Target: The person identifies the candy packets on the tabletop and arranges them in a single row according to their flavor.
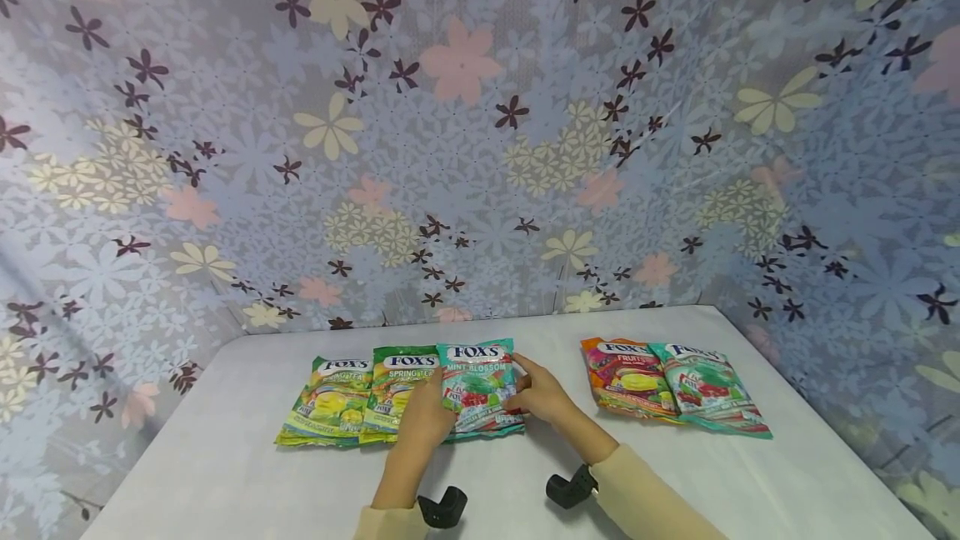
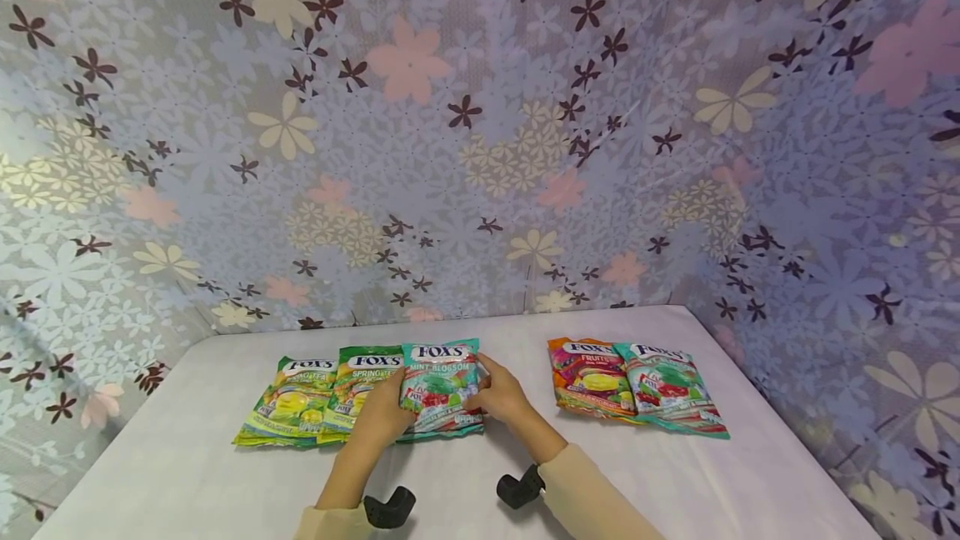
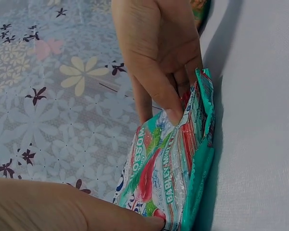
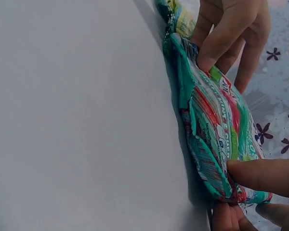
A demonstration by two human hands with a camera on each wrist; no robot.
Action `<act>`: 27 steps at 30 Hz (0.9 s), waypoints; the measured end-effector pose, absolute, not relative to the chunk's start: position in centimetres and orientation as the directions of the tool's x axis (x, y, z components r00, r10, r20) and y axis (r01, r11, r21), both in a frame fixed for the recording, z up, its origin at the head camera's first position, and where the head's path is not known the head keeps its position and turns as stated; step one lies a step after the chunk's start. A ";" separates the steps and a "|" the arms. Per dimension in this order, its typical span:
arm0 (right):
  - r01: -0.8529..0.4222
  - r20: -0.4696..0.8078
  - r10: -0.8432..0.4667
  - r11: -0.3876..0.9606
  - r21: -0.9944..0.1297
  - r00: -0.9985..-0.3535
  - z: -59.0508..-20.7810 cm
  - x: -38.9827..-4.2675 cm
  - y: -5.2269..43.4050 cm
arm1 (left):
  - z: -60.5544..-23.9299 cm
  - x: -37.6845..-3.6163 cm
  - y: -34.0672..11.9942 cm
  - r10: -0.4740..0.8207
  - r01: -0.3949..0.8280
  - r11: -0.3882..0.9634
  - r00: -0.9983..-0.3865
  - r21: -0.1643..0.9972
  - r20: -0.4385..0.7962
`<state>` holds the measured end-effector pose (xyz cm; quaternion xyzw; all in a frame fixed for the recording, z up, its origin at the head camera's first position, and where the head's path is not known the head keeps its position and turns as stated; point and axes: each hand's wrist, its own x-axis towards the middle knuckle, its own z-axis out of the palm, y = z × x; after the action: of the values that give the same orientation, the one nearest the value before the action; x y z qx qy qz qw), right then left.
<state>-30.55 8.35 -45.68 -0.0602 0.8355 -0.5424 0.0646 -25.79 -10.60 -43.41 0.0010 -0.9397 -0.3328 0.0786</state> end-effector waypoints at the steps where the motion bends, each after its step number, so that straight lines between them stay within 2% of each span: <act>1: -0.034 -0.042 -0.173 0.409 -0.912 -0.984 -45.7 -30.5 8.4 | -43.4 -25.8 -10.6 -0.055 0.047 0.786 -0.988 0.617 0.146; 27: -0.069 -0.018 -0.170 0.492 -0.868 -0.985 -46.0 -30.7 8.5 | -43.5 -25.3 -9.5 -0.096 0.004 0.842 -0.983 0.540 0.157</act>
<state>-30.74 8.50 -46.03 -0.0691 0.8621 -0.4994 0.0505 -25.33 -9.55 -43.51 0.0243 -0.9554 -0.2804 0.0891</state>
